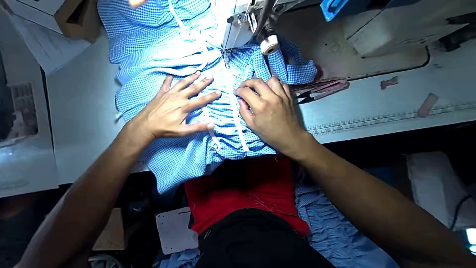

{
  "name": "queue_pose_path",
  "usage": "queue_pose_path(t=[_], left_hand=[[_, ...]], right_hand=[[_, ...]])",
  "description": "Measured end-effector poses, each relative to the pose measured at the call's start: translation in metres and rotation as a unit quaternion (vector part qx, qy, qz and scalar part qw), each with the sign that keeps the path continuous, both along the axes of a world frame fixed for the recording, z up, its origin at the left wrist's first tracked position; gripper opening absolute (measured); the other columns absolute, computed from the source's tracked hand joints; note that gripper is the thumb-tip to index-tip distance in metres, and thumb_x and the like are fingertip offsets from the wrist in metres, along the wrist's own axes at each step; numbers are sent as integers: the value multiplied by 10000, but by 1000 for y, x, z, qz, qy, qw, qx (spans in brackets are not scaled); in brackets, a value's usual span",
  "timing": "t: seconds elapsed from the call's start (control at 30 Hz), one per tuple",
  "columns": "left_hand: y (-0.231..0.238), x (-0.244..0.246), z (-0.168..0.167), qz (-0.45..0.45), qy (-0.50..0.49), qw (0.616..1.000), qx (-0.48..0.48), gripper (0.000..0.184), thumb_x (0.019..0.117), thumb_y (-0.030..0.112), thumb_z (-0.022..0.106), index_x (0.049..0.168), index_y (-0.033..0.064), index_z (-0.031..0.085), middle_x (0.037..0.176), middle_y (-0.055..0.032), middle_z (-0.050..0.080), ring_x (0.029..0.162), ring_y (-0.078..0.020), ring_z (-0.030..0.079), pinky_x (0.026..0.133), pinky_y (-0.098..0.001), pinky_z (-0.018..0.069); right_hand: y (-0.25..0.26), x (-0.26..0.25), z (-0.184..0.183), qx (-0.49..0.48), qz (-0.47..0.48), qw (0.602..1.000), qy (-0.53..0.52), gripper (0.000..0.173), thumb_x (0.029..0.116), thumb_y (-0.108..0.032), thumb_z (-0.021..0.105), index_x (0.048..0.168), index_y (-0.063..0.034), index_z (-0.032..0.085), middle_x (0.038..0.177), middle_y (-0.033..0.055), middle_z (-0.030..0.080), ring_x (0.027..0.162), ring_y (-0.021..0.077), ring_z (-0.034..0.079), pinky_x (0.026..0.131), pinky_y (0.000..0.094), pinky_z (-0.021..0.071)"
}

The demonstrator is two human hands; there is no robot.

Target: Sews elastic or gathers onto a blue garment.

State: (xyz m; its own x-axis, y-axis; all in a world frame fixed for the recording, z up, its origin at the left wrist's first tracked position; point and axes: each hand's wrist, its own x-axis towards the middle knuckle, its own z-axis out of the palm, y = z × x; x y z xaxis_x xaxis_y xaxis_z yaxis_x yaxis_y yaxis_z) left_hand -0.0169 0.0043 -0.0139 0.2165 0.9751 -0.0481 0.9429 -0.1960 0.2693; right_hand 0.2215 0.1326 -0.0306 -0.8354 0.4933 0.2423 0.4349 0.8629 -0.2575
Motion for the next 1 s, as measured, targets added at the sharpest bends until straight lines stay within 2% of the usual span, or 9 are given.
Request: queue_pose_path(t=[0.07, 0.13, 0.27, 0.37, 0.47, 0.53, 0.8, 0.9, 1.0], left_hand=[[8, 40, 17, 93, -3, 995, 23, 763, 933, 789, 381, 1485, 297, 570, 1635, -28, 420, 1540, -322, 318, 1221, -694, 158], [10, 79, -4, 129, -57, 984, 112, 715, 941, 666, 542, 1411, 135, 637, 1471, -87, 605, 1429, -313, 494, 1204, -536, 342], [10, 96, -28, 126, -92, 972, 175, 300, 1029, 319, 600, 1207, 150, 772, 1335, -29, 705, 1383, -296, 548, 1193, -500, 377], [-7, 111, -27, 93, -111, 965, 219, 232, 1011, 179, 612, 1112, 50, 777, 1199, -109, 750, 1240, -284, 663, 1157, -470, 446], [-29, 136, -34, 89, -141, 954, 251, 229, 1021, 200, 640, 1036, 19, 779, 1126, -131, 767, 1166, -249, 708, 1096, -409, 521], [-38, 144, -36, 104, -150, 951, 250, 213, 1013, 196, 651, 1014, 31, 785, 1106, -118, 774, 1158, -237, 713, 1081, -395, 531], [-37, 137, -33, 113, -142, 958, 221, 258, 1024, 231, 629, 1125, 51, 783, 1211, -108, 752, 1232, -224, 677, 1116, -379, 501], [-36, 132, -33, 110, -146, 959, 216, 277, 1017, 274, 648, 1117, 58, 787, 1221, -102, 749, 1237, -218, 674, 1121, -381, 499], [-33, 128, -31, 107, -149, 958, 221, 305, 1000, 311, 669, 1101, 48, 789, 1207, -109, 752, 1224, -221, 681, 1112, -380, 504]], right_hand=[[3, -1, 0, -6, -1, 1000, 11, 294, 1039, -258, 510, 1225, -164, 717, 1278, 53, 671, 1046, 322, 604, 851, 503, 455], [3, 2, 1, -14, -1, 1000, 11, 272, 1019, -230, 537, 1193, -117, 713, 1278, 74, 679, 1056, 340, 619, 852, 524, 469], [15, 2, 4, 16, -29, 999, -13, 302, 1024, -184, 483, 1218, -142, 711, 1309, 39, 688, 1088, 340, 624, 833, 524, 460], [7, -1, 10, 27, -27, 999, -39, 344, 999, -133, 483, 1275, -116, 688, 1348, 80, 658, 1122, 382, 603, 829, 556, 458], [1, 3, 19, 3, -4, 999, -45, 402, 968, -69, 524, 1354, -52, 635, 1417, 145, 597, 1146, 434, 580, 807, 599, 467], [-1, 0, 14, 10, -19, 999, -49, 386, 973, -85, 519, 1334, -65, 654, 1394, 132, 622, 1122, 418, 593, 801, 582, 461], [8, -5, 9, 61, -13, 998, -26, 301, 978, -48, 497, 1200, -121, 687, 1280, 62, 694, 1012, 347, 626, 789, 520, 432], [10, -6, 8, 69, -9, 997, -31, 295, 1035, -155, 459, 1195, -104, 701, 1313, 56, 691, 1020, 348, 627, 825, 535, 424], [14, -6, 8, 60, -9, 997, -46, 379, 1015, -236, 448, 1280, -115, 691, 1412, 34, 645, 1108, 351, 608, 859, 552, 414]])
